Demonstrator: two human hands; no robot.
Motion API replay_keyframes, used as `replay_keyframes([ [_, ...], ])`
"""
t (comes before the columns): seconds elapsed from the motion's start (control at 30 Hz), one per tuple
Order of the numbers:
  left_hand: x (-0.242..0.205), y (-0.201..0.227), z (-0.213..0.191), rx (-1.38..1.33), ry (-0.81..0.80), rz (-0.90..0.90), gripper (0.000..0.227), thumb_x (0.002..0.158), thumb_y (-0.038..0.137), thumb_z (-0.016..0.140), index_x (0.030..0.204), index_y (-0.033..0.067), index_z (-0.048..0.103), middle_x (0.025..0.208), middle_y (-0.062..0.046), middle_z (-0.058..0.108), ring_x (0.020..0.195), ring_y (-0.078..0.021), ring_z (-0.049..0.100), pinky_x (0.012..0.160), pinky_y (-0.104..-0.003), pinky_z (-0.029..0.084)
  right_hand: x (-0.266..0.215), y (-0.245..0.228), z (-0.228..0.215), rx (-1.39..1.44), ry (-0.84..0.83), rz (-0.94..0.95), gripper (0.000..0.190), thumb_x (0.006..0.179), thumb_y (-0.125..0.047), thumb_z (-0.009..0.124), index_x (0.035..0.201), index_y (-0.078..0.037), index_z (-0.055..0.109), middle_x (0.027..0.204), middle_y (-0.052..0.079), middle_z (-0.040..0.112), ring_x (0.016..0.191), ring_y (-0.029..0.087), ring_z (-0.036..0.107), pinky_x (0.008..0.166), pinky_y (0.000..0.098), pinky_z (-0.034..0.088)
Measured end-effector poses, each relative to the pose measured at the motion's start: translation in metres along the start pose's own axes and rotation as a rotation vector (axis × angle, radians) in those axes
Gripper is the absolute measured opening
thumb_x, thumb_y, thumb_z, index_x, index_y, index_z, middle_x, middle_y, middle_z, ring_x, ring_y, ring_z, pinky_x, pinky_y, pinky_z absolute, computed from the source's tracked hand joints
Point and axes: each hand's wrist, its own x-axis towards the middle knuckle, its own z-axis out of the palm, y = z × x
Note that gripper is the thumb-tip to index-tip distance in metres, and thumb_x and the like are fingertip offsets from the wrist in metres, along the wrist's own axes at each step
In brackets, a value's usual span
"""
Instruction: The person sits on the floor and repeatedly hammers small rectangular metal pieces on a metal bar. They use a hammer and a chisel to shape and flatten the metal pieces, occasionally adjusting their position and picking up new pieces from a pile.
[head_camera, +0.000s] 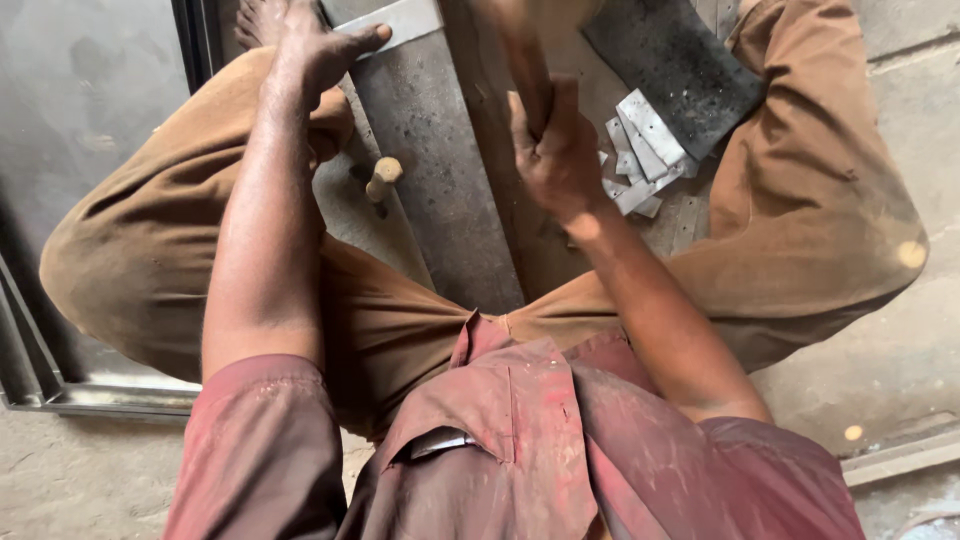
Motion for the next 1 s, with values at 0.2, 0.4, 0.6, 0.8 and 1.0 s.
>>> replay_keyframes([
  [0.2,-0.003,0.011,-0.008,0.239,0.217,0.389,0.082,0.084,0.05,0.089,0.14,0.0009,0.054,0.132,-0.035,0.049,0.123,-0.0459,0.052,0.104,-0.053,0.05,0.005,0.042,-0.065,-0.028,0.102,-0.094,0.037,0.115,-0.026,0.07,0.123,0.001,0.046,0.099,0.013,0.066,0.081,0.025,0.07,0.062,0.0357,0.058],
  [0.4,-0.025,0.082,0.027,0.624,0.076,0.245,0.052,0.099,0.047,0.078,0.126,0.0055,0.064,0.111,-0.021,0.073,0.097,-0.0373,0.07,0.093,-0.059,0.049,-0.041,0.072,-0.226,0.453,0.251,0.865,0.04,0.109,-0.034,0.077,0.096,-0.004,0.054,0.069,0.005,0.055,0.05,0.013,0.054,0.044,0.0281,0.044],
  [0.6,-0.065,0.156,0.173,0.127,-0.34,0.578,0.037,0.097,0.041,0.077,0.113,0.0073,0.073,0.111,-0.011,0.077,0.098,-0.0254,0.074,0.087,-0.041,0.057,-0.064,0.067,-0.283,0.658,0.527,0.744,0.03,0.111,-0.024,0.074,0.103,-0.005,0.052,0.074,0.005,0.054,0.052,0.012,0.053,0.045,0.0272,0.045],
  [0.8,-0.091,0.107,0.319,-0.734,-0.785,-0.14,0.051,0.103,0.044,0.054,0.125,0.0009,0.069,0.101,-0.013,0.078,0.087,-0.0226,0.073,0.076,-0.035,0.059,-0.054,0.053,-0.274,0.765,0.572,0.695,0.029,0.114,-0.017,0.071,0.106,-0.002,0.048,0.075,0.006,0.052,0.051,0.012,0.049,0.045,0.0266,0.042],
  [1.0,-0.118,0.067,0.403,-0.078,-0.072,0.306,0.041,0.086,0.024,0.077,0.112,-0.0016,0.06,0.111,-0.026,0.062,0.096,-0.0459,0.062,0.08,-0.053,0.052,-0.016,0.012,-0.282,0.848,0.555,0.666,0.034,0.114,-0.019,0.072,0.131,-0.003,0.048,0.073,0.005,0.049,0.049,0.011,0.046,0.043,0.0251,0.042],
])
